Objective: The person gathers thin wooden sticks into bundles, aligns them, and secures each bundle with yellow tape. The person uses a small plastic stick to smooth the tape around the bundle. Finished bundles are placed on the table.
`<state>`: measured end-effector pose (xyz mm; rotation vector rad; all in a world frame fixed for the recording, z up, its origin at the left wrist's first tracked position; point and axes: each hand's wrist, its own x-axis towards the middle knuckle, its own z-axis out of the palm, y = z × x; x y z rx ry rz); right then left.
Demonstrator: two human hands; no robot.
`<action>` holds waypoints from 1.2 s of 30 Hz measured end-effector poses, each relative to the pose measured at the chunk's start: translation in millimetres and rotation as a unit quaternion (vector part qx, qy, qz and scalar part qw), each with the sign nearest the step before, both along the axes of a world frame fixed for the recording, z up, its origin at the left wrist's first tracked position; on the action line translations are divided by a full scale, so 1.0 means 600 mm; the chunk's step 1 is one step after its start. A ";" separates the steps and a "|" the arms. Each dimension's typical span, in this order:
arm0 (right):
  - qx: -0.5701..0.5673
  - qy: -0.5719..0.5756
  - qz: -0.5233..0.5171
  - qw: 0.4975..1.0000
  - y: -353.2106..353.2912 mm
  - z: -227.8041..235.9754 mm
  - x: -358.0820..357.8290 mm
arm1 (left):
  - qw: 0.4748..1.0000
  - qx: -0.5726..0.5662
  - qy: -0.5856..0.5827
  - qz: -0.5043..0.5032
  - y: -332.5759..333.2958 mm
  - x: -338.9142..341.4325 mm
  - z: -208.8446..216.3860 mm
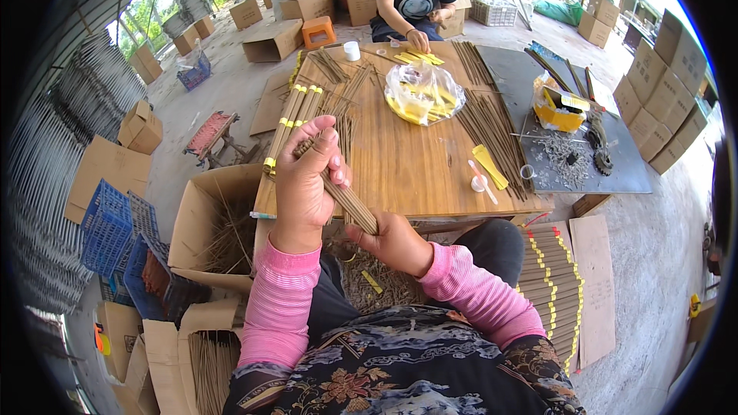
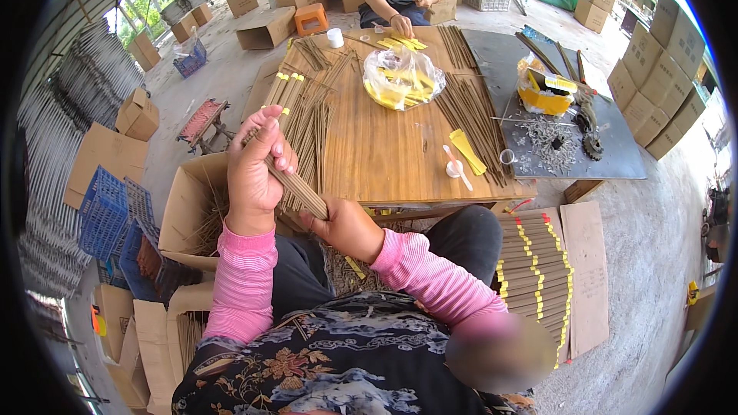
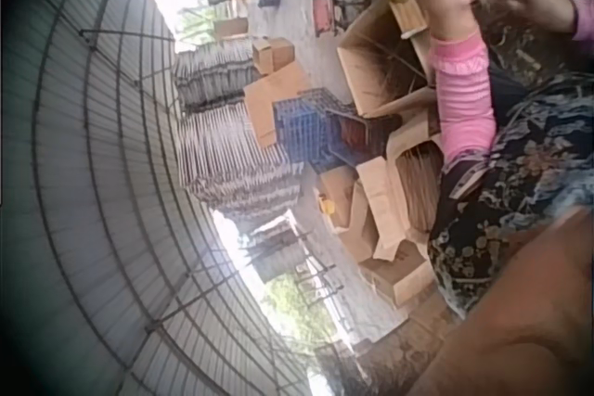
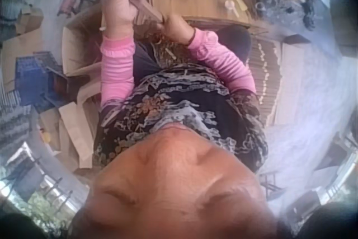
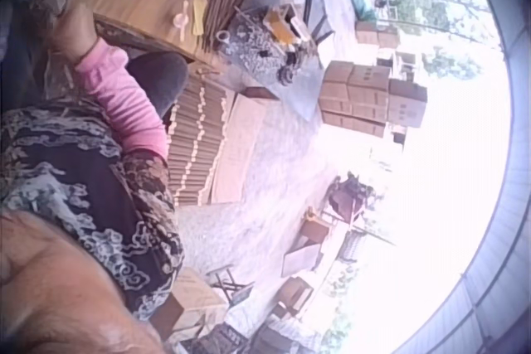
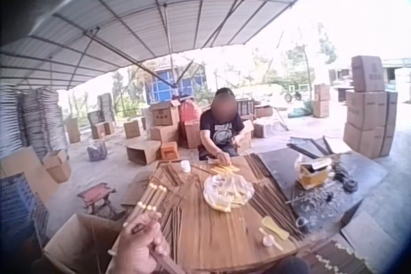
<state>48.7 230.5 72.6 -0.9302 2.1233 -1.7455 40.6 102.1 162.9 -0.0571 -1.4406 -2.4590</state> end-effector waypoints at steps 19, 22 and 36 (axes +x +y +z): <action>-0.031 -0.202 0.187 0.961 0.018 -0.014 -0.024 | 0.994 0.012 0.075 -0.074 -0.008 0.011 -0.010; -0.057 -0.071 0.180 0.980 0.020 -0.033 -0.032 | 0.994 -0.001 0.072 -0.076 0.003 0.014 -0.008; -0.034 -0.129 0.174 0.976 0.015 0.025 -0.013 | 0.960 0.015 0.129 -0.246 -0.003 0.005 -0.025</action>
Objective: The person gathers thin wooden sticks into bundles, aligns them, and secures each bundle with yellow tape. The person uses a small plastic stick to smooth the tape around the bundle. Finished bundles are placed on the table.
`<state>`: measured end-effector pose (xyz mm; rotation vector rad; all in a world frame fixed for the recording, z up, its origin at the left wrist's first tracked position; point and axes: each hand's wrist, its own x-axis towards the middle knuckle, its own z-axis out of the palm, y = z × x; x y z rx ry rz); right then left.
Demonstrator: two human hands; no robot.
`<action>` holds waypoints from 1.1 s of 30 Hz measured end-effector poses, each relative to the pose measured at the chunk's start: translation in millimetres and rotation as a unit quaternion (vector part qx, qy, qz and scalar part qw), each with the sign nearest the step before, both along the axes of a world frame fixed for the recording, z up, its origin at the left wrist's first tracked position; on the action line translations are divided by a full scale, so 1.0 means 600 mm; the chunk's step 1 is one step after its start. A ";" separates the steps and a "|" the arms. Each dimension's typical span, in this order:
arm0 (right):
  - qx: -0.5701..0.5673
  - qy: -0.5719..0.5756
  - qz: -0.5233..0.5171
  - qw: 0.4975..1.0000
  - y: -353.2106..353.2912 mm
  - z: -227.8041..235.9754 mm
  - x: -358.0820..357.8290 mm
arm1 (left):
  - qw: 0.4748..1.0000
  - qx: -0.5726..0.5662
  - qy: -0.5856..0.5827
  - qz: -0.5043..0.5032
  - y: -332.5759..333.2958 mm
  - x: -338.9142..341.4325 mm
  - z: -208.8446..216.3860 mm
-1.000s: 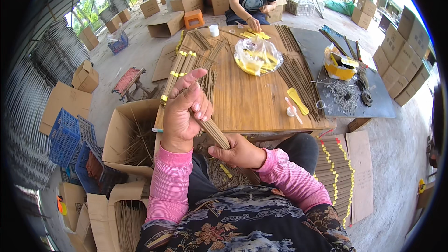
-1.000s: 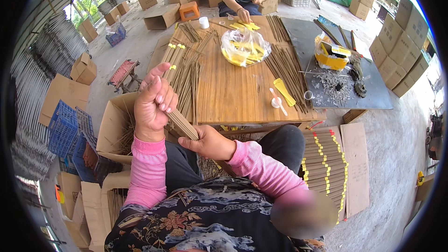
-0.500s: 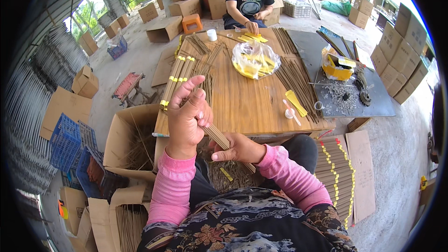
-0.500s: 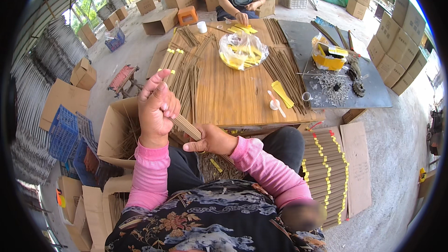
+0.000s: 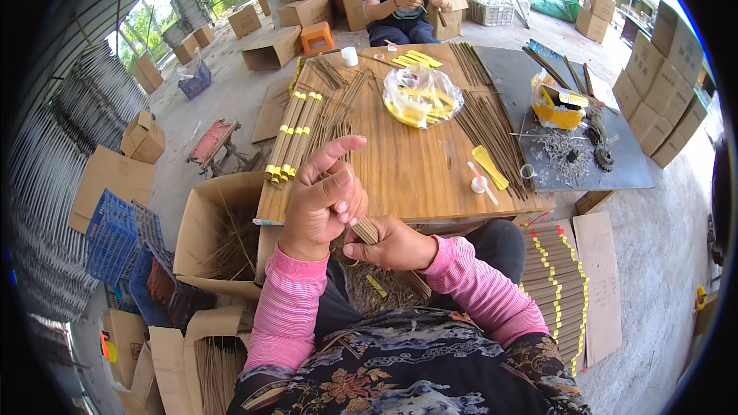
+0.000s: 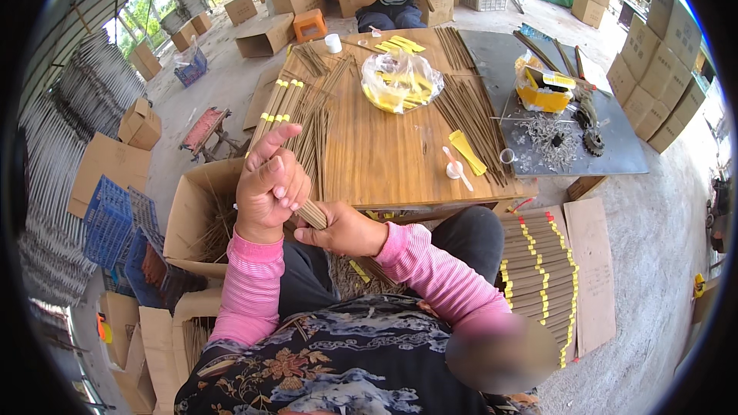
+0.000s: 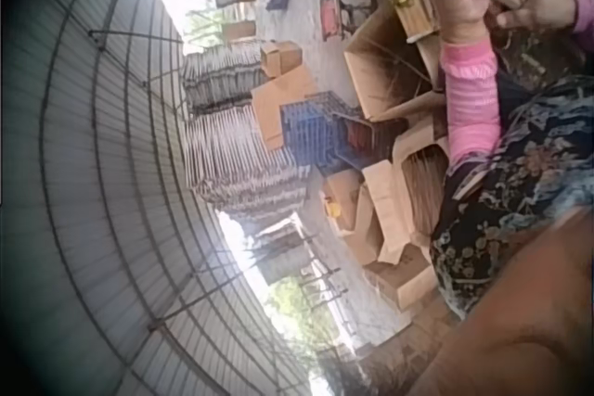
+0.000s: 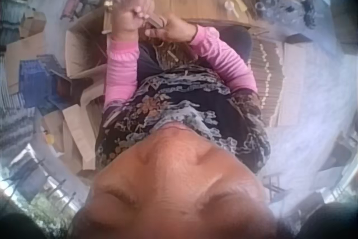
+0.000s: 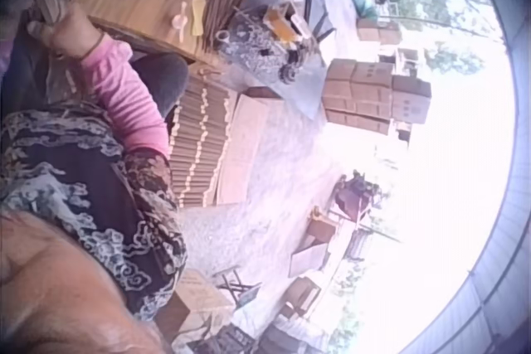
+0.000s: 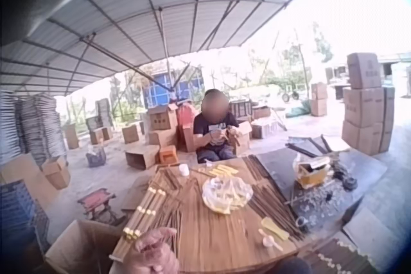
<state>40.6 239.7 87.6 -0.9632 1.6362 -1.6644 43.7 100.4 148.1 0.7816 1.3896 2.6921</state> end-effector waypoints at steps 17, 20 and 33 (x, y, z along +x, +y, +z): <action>-0.060 0.251 -0.258 0.931 -0.021 -0.042 0.004 | 0.934 -0.142 -0.040 0.325 0.074 0.046 -0.055; -0.085 0.253 -0.253 0.930 -0.021 -0.045 0.016 | 0.934 -0.106 -0.079 0.333 0.081 0.053 -0.049; -0.173 0.209 -0.320 0.908 0.084 0.033 0.006 | 0.806 -0.438 0.127 0.377 0.072 0.066 -0.001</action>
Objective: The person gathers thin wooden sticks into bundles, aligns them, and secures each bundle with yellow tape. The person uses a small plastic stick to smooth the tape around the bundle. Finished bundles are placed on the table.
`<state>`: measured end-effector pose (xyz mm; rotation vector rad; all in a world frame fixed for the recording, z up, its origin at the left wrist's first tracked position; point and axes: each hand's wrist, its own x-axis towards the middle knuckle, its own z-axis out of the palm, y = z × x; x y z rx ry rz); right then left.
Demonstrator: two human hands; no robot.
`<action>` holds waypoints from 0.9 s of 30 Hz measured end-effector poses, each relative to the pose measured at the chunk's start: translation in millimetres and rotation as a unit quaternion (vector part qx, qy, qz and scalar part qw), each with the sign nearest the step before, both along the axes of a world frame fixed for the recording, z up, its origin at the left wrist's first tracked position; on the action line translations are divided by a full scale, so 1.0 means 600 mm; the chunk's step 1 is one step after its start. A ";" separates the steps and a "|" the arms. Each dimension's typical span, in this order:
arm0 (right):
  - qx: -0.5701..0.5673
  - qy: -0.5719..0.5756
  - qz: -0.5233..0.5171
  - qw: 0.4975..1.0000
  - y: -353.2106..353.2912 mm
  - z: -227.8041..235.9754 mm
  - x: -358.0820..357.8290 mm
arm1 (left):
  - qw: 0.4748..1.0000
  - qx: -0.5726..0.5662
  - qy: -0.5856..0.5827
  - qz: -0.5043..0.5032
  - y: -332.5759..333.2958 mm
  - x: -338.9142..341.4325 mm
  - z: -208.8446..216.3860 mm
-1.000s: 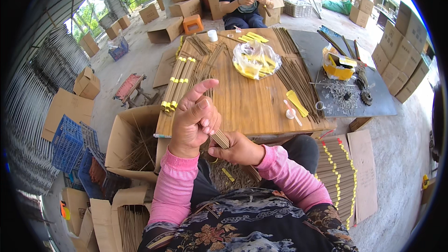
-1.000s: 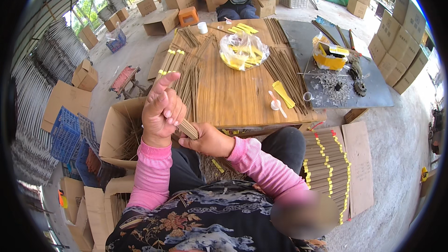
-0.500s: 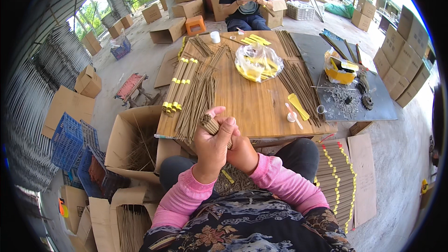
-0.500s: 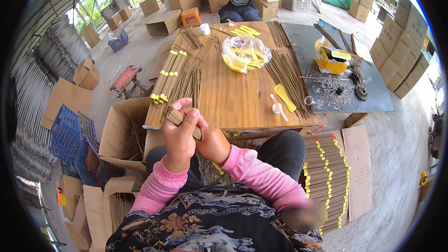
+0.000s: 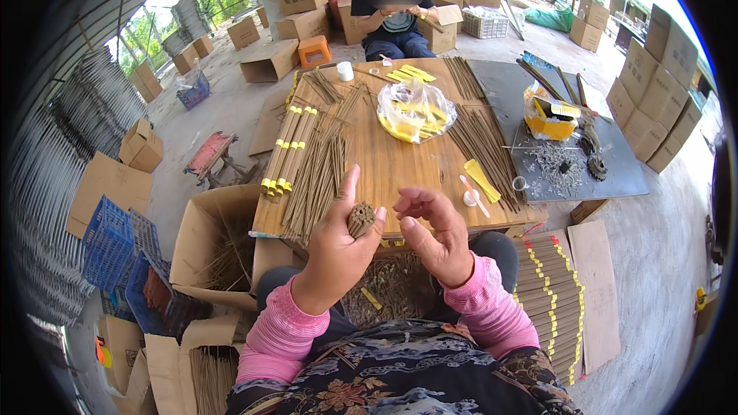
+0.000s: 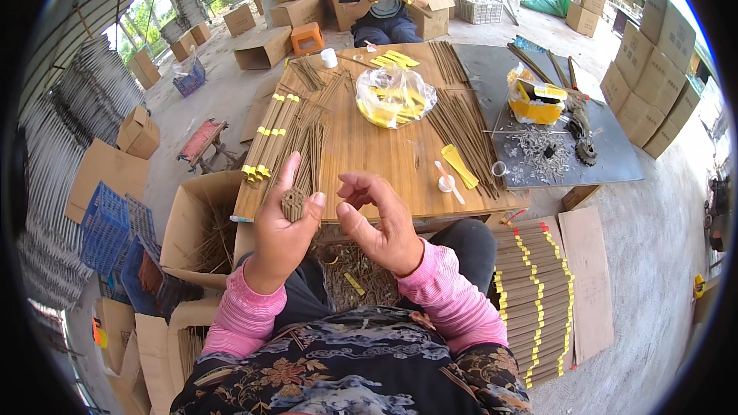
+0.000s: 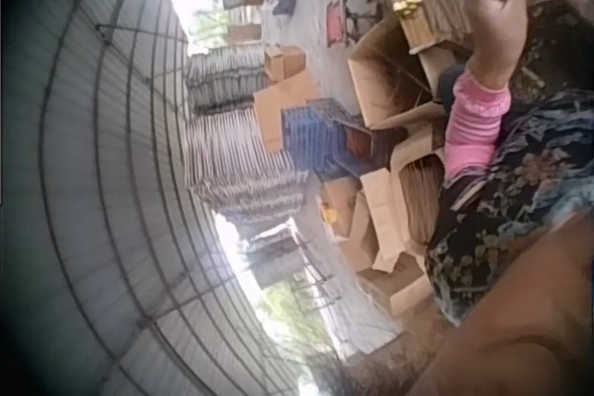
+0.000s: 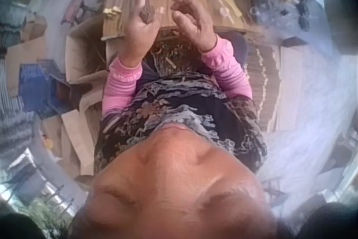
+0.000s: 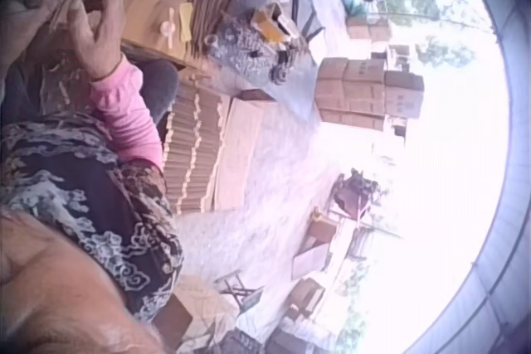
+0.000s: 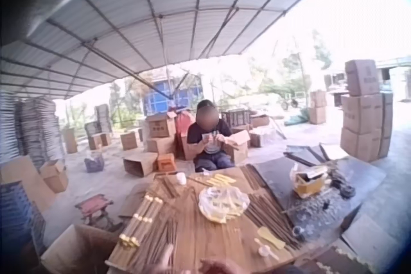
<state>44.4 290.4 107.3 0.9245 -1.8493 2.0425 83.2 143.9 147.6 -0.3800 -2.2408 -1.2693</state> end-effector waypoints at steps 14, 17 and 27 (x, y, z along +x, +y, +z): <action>0.115 0.053 -0.069 0.990 0.031 -0.004 0.005 | 0.938 0.033 -0.272 -0.214 0.022 -0.001 -0.052; 0.109 0.005 -0.055 0.993 0.038 -0.010 0.007 | 0.841 0.183 -0.427 -0.276 0.022 0.007 -0.031; -0.044 -0.213 0.252 0.943 0.057 -0.038 -0.004 | 0.814 0.236 -0.473 -0.241 0.023 0.010 -0.045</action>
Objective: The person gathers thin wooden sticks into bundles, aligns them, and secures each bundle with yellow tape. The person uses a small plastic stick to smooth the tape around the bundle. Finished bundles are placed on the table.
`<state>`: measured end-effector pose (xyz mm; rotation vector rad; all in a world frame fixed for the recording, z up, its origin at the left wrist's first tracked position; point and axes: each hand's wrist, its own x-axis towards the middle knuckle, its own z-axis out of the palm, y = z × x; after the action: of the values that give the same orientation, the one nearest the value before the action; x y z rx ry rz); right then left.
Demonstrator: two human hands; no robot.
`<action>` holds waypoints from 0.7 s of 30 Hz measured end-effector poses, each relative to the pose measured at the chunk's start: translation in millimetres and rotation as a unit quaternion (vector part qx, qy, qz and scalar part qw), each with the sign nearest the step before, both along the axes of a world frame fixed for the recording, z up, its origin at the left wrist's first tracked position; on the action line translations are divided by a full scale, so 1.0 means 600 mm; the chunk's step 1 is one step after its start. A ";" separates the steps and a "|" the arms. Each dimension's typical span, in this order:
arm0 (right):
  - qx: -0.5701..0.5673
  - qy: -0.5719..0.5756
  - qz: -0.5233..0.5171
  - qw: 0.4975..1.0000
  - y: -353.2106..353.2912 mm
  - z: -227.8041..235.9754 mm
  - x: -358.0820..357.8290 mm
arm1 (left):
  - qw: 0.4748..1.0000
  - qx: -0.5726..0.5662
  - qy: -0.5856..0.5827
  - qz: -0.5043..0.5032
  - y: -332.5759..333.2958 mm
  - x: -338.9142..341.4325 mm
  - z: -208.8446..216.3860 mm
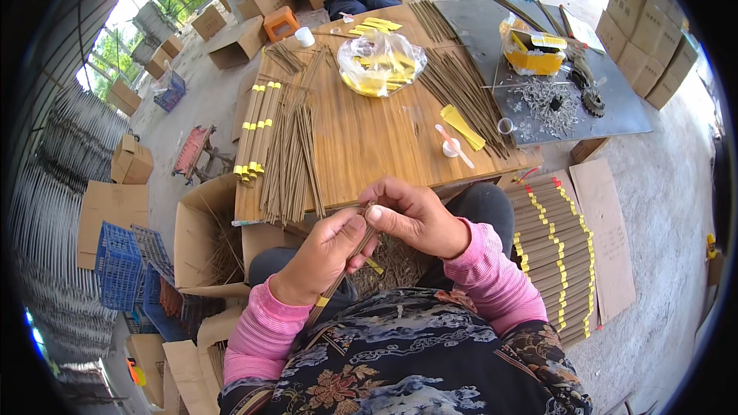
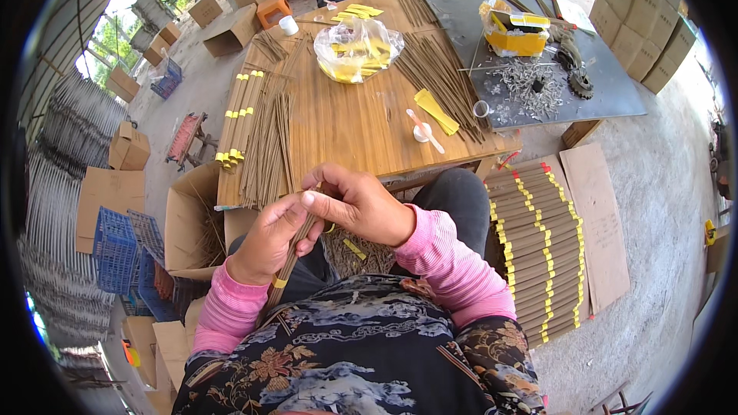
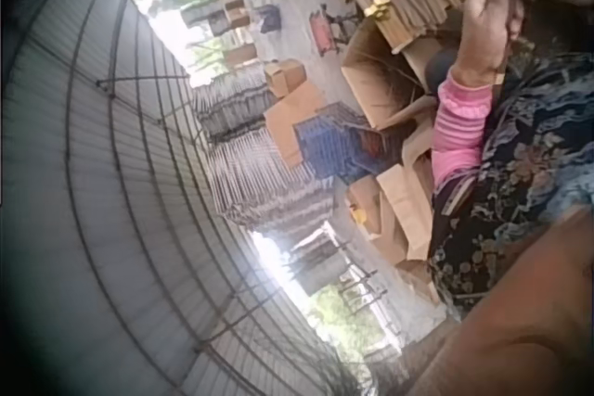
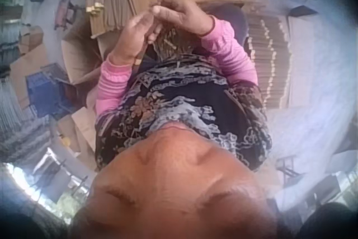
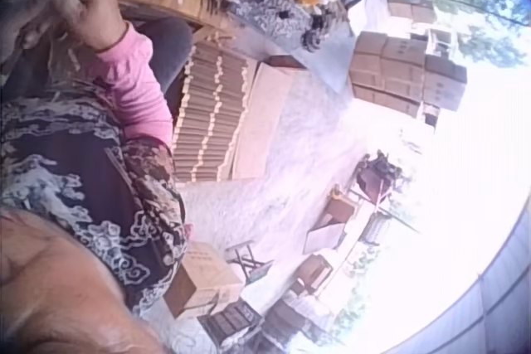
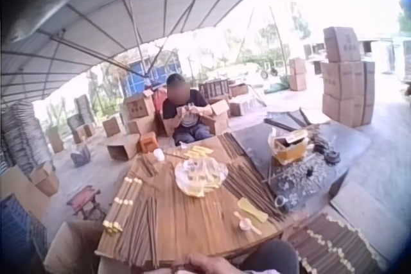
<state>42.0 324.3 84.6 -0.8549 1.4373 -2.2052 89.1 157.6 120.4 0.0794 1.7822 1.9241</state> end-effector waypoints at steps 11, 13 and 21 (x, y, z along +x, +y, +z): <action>0.017 0.047 0.108 0.993 0.038 -0.026 -0.013 | 0.992 0.059 -0.075 -0.085 0.007 -0.008 -0.014; 0.047 0.126 0.044 0.990 0.040 -0.025 -0.015 | 0.990 0.065 -0.066 -0.102 0.001 -0.009 -0.027; 0.077 0.035 -0.017 0.996 0.070 -0.051 -0.060 | 0.998 -0.001 -0.050 -0.034 0.010 -0.030 -0.044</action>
<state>5.8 366.5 54.1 -0.8676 1.6418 -2.0757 71.2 163.8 94.2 0.0427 1.6944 1.8456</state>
